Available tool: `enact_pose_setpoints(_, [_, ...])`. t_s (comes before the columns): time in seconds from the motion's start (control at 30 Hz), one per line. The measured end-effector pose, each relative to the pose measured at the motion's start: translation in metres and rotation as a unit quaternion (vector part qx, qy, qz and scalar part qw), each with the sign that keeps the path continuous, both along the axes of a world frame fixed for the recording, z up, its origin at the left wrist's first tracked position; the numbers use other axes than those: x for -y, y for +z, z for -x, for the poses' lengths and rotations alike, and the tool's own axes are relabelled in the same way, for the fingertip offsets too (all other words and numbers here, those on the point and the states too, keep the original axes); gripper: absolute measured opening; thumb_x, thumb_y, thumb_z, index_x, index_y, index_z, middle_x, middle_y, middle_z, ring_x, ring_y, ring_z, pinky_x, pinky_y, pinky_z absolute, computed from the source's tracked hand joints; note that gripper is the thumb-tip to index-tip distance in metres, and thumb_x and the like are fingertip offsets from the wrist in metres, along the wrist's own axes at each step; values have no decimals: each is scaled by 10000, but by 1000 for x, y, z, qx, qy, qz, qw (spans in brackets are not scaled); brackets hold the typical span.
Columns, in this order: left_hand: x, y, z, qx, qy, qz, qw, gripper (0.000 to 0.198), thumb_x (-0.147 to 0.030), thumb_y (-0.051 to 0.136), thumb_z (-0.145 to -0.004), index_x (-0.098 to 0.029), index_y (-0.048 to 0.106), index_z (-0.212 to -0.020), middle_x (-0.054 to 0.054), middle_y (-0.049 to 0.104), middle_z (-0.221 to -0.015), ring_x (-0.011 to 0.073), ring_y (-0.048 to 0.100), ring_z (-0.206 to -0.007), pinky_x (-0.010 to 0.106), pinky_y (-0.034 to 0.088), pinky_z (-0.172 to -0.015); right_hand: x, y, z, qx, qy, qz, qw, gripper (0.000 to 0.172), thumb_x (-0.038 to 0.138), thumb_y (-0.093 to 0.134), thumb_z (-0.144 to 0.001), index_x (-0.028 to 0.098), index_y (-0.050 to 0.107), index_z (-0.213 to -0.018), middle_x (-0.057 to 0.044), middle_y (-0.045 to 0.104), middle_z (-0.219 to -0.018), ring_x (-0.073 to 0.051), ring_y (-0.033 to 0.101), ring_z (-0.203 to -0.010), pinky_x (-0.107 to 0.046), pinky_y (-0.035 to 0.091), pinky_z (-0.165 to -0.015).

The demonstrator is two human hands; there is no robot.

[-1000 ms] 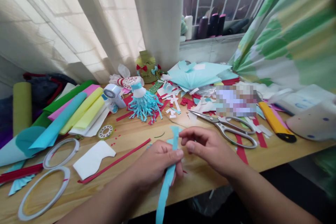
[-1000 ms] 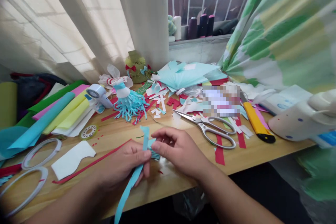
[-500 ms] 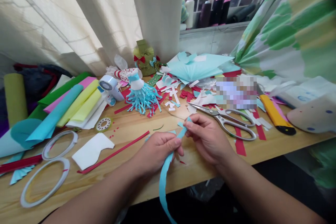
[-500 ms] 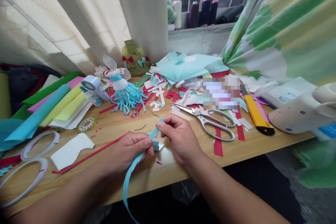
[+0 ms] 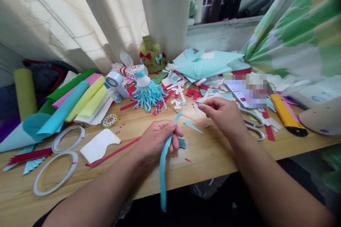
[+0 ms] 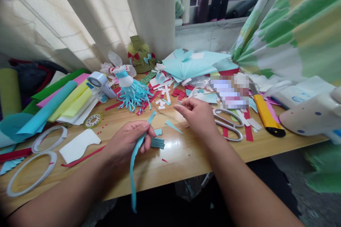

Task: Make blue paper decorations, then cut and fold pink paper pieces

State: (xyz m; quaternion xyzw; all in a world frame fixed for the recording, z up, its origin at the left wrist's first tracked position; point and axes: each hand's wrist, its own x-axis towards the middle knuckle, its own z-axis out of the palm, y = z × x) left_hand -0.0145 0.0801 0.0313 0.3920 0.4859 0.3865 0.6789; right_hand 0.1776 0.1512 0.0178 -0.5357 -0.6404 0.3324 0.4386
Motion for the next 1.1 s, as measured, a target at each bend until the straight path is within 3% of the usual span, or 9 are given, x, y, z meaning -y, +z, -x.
enact_pose_setpoints(0.1, [1, 0, 1, 22, -6, 9, 1000, 286, -360, 525, -830, -130, 631, -697, 24, 614, -462, 67, 478, -355, 163, 319, -391, 0, 3, -9, 174, 29, -51, 983, 182, 310, 577, -799, 209, 702, -884, -66, 697, -814, -236, 621, -776, -376, 443, -729])
enact_pose_setpoints(0.27, [4, -3, 2, 27, -93, 21, 995, 313, -372, 504, -850, -118, 647, -736, 36, 639, -507, 57, 493, -367, 157, 332, -409, 23, 10, 11, -66, 221, 2, 973, 498, 298, 601, -812, 249, 465, -1288, -51, 636, -1029, -169, 608, -839, -308, 500, -716])
enact_pose_setpoints(0.37, [4, -5, 2, 12, -138, 27, 990, 290, -378, 523, -844, -118, 638, -785, 36, 648, -533, 70, 525, -399, 165, 358, -430, 29, 10, 19, -70, 251, 20, 965, 361, 214, 609, -800, 239, 561, -1157, 0, 612, -830, -130, 571, -708, -263, 474, -639])
enact_pose_setpoints(0.5, [3, -5, 2, -12, -87, 6, 996, 197, -323, 630, -774, -151, 545, -731, 31, 675, -598, 98, 589, -480, 194, 416, -501, 27, 8, 8, -81, 173, 18, 981, 34, 201, 604, -796, 188, 608, -827, 6, 584, -758, -118, 550, -621, -259, 468, -587])
enact_pose_setpoints(0.63, [3, -3, 3, -64, -79, -2, 995, 216, -328, 631, -770, -159, 510, -712, 2, 640, -577, 77, 539, -455, 185, 372, -479, 29, 14, -9, -6, 192, -43, 980, 69, 179, 564, -826, 201, 614, -868, -24, 616, -828, -157, 597, -748, -293, 494, -679])
enact_pose_setpoints(0.77, [4, -3, 4, -114, -97, -30, 988, 229, -360, 536, -835, -166, 497, -720, -33, 575, -580, 61, 451, -454, 190, 325, -473, 36, 19, -13, 136, 310, -186, 922, 252, 181, 595, -824, 236, 637, -1067, -83, 588, -1158, -218, 531, -1079, -386, 418, -926])
enact_pose_setpoints(0.9, [4, 0, 3, -171, -122, -69, 975, 215, -325, 509, -851, -163, 512, -710, -49, 512, -593, 62, 380, -492, 199, 287, -489, 39, 14, -2, 148, 322, -241, 903, 179, 214, 605, -842, 216, 671, -1009, -58, 677, -922, -173, 604, -849, -372, 430, -876])
enact_pose_setpoints(1.0, [5, 2, 2, -164, -125, -79, 975, 190, -295, 509, -846, -165, 512, -707, -57, 474, -590, 70, 369, -525, 207, 277, -511, 38, 9, 4, 82, 340, -199, 916, 165, 159, 586, -848, 185, 685, -977, -57, 676, -843, -139, 610, -757, -260, 482, -710])
enact_pose_setpoints(1.1, [5, 4, 3, -144, -119, -79, 979, 185, -296, 506, -846, -166, 505, -714, -60, 451, -581, 73, 360, -528, 212, 272, -516, 36, 6, 6, 28, 347, -154, 925, 198, 139, 625, -817, 177, 685, -1002, -62, 680, -871, -138, 620, -790, -241, 492, -711])
